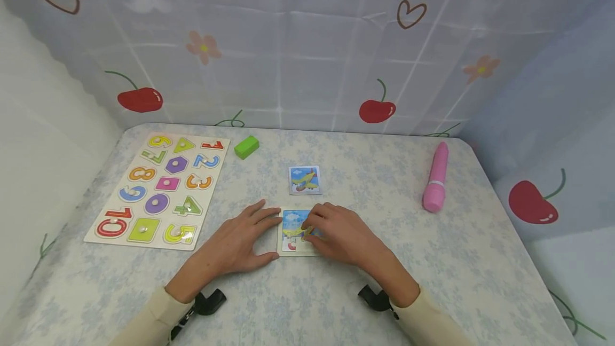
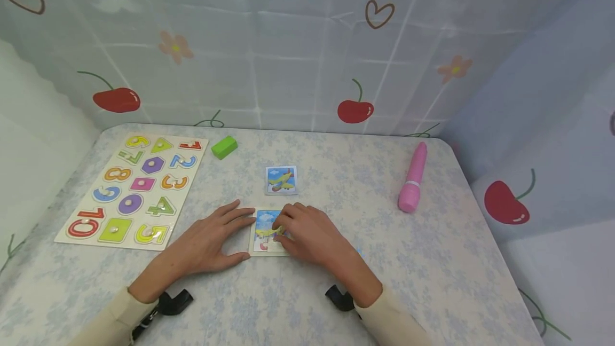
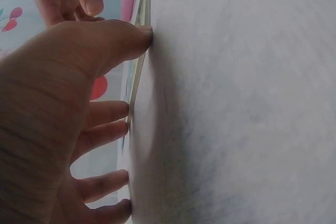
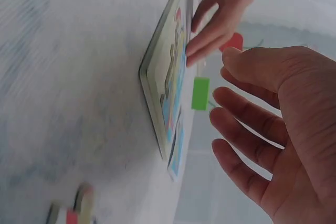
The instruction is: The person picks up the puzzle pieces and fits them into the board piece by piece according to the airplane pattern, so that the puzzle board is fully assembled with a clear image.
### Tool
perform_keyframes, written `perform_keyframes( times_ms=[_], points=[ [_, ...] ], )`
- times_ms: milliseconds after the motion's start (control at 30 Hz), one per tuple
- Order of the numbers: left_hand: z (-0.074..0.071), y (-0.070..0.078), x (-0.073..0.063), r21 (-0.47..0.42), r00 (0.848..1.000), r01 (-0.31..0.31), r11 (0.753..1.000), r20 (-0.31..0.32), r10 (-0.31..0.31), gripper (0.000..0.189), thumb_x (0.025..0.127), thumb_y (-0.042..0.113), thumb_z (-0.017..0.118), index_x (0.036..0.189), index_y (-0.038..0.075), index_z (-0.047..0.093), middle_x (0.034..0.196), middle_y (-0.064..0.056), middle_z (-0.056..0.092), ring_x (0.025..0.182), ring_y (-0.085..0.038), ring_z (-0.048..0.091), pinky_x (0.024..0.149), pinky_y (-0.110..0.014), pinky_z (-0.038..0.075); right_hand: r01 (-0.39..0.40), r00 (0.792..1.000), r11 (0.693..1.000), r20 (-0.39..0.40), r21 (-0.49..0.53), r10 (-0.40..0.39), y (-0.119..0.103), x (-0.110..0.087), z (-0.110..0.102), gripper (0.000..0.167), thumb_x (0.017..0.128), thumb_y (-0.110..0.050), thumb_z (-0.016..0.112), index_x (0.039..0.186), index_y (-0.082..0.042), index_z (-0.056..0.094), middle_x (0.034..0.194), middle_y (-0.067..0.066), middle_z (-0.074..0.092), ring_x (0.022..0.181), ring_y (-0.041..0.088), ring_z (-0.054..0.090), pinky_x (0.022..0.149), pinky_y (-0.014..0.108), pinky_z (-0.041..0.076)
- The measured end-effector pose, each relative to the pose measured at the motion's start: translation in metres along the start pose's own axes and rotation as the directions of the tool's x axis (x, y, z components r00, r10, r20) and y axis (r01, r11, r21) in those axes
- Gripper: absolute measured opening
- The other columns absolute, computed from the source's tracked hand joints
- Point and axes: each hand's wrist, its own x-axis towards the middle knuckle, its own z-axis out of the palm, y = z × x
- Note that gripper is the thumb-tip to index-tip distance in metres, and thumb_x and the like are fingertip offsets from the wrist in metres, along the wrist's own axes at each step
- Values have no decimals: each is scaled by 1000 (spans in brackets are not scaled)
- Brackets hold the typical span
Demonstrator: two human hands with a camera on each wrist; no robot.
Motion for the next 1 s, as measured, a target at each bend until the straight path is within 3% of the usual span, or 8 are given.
perform_keyframes(
  times_ms=[567, 1000],
  points=[
    [0, 1, 0, -2, 1000, 4, 1000, -8, -4, 75, 90, 55, 82, 151, 15, 63, 162, -2, 54, 156, -38, 40, 106, -58, 55, -82, 994, 994, -65, 75, 87, 25, -40, -12, 27, 91, -24, 89, 115, -20, 80, 116, -7, 72, 110, 13, 67, 87, 36, 61],
    [2, 0, -1, -13, 1000, -13, 1000, -29, 12, 73, 91, 51, 83, 151, 14, 63, 163, -2, 53, 155, -40, 41, 102, -58, 57, -162, 982, 984, -87, 68, 167, 39, -70, -18, 31, 88, -25, 93, 116, -21, 80, 116, -8, 72, 109, 13, 69, 87, 38, 61]
  ],
)
